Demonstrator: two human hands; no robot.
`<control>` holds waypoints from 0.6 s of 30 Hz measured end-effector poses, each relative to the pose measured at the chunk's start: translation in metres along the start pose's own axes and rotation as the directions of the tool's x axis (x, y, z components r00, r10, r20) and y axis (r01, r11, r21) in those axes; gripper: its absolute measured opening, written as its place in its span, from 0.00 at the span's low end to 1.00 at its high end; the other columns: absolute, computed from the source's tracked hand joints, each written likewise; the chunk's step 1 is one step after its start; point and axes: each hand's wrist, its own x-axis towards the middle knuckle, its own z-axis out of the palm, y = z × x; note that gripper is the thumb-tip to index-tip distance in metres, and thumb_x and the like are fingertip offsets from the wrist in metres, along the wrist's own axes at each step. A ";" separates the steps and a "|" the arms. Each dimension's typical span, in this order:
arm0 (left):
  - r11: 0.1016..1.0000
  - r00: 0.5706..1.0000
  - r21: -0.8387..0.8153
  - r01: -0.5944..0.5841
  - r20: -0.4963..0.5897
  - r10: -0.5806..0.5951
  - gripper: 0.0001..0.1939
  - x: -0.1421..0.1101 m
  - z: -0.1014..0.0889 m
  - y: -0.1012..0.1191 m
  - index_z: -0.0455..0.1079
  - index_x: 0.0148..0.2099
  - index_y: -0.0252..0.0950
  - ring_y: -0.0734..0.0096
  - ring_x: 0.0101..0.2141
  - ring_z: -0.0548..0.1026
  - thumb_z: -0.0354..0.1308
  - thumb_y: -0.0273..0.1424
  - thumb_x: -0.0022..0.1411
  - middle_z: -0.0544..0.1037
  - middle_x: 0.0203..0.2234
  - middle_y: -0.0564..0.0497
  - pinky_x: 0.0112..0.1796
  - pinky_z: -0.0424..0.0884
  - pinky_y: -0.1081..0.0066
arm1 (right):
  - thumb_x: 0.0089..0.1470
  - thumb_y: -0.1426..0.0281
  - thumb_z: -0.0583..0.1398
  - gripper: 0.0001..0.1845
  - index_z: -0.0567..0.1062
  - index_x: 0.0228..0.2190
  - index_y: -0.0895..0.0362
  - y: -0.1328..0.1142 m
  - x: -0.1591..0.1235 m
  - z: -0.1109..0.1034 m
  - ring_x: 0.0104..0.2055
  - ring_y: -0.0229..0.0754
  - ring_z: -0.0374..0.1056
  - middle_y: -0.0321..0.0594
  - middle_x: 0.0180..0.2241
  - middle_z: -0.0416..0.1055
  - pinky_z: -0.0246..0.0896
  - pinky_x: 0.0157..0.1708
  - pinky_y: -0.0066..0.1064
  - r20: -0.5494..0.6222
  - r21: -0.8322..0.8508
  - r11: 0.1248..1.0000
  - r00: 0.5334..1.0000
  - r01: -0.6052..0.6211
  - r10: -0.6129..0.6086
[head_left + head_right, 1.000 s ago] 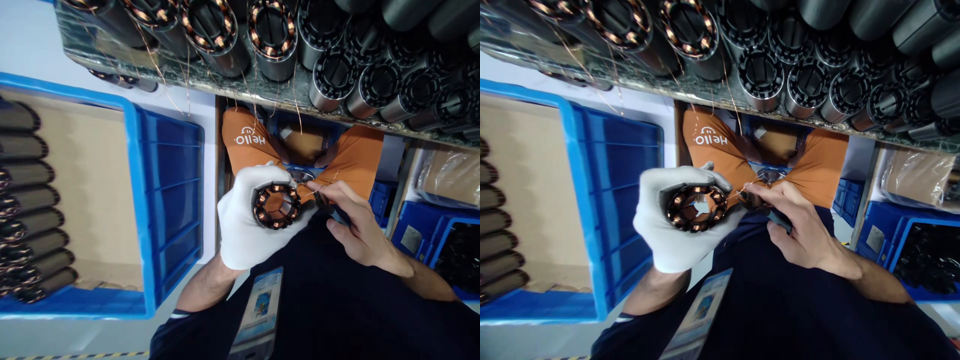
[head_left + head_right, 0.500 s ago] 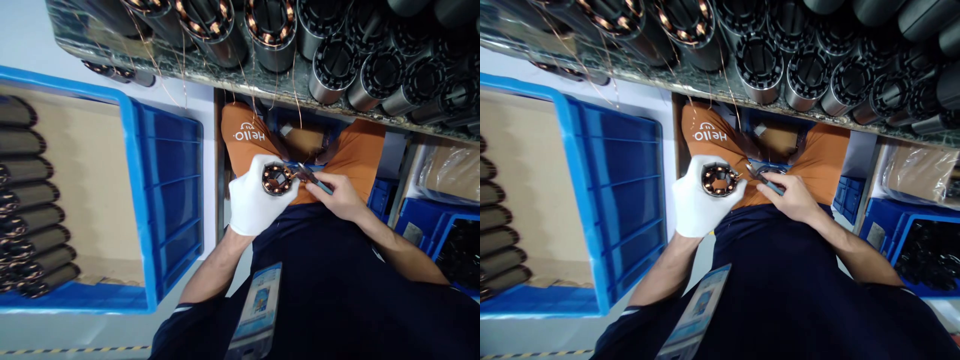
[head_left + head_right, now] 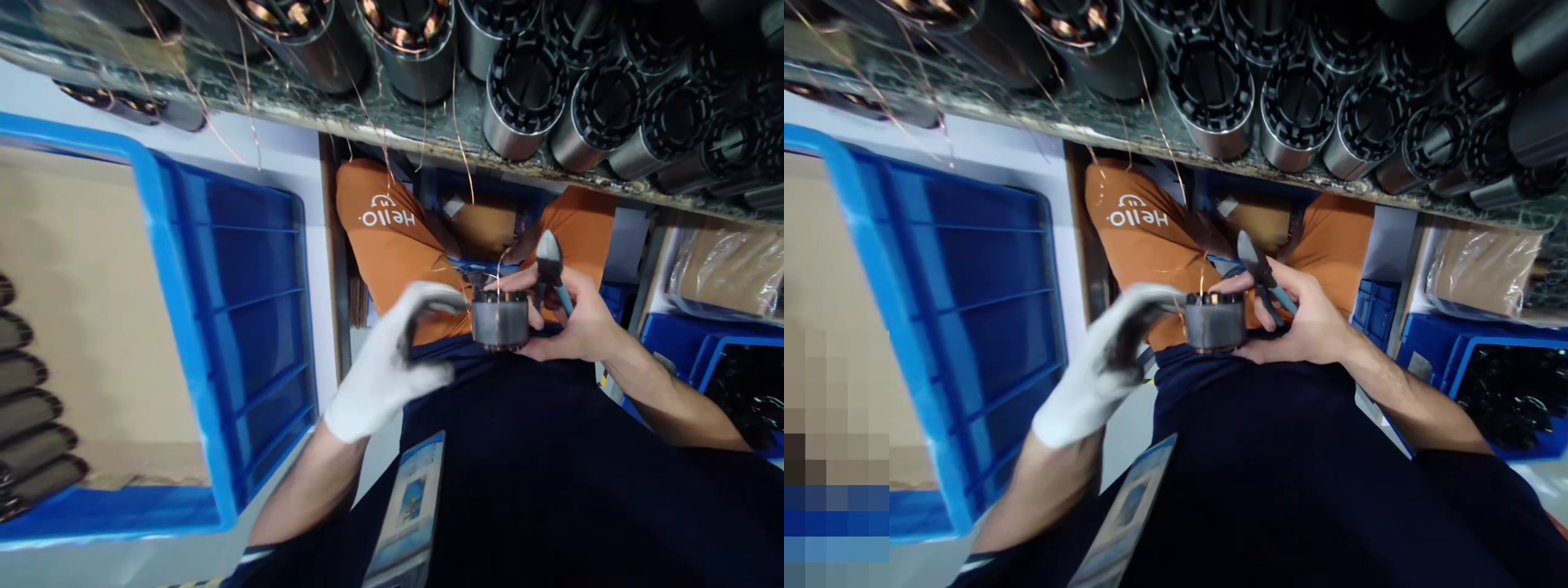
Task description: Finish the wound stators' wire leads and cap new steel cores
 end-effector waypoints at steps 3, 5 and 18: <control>0.924 0.921 -0.281 0.258 0.362 -0.147 0.22 0.010 0.012 0.003 0.85 0.49 0.42 0.44 0.43 0.89 0.81 0.39 0.52 0.88 0.40 0.44 0.44 0.89 0.52 | 0.55 0.62 0.81 0.27 0.84 0.54 0.49 -0.016 -0.003 0.006 0.41 0.47 0.83 0.44 0.55 0.86 0.84 0.48 0.44 0.097 -0.105 0.968 0.971 0.227 -0.217; 0.894 0.888 -0.324 0.311 0.433 -0.152 0.19 0.017 0.021 0.010 0.85 0.46 0.41 0.47 0.42 0.90 0.80 0.34 0.50 0.89 0.40 0.46 0.44 0.89 0.54 | 0.59 0.64 0.79 0.28 0.83 0.59 0.45 -0.033 -0.006 0.008 0.59 0.57 0.84 0.43 0.61 0.84 0.82 0.62 0.51 0.156 -0.212 0.935 0.954 0.284 -0.255; 0.953 0.932 -0.205 0.223 0.332 -0.147 0.14 0.029 0.022 0.046 0.77 0.44 0.38 0.66 0.36 0.83 0.75 0.28 0.56 0.84 0.36 0.54 0.40 0.81 0.70 | 0.66 0.71 0.59 0.41 0.68 0.77 0.40 -0.084 -0.034 -0.027 0.49 0.60 0.77 0.48 0.53 0.79 0.78 0.46 0.56 0.353 -0.785 0.506 0.929 0.358 -0.110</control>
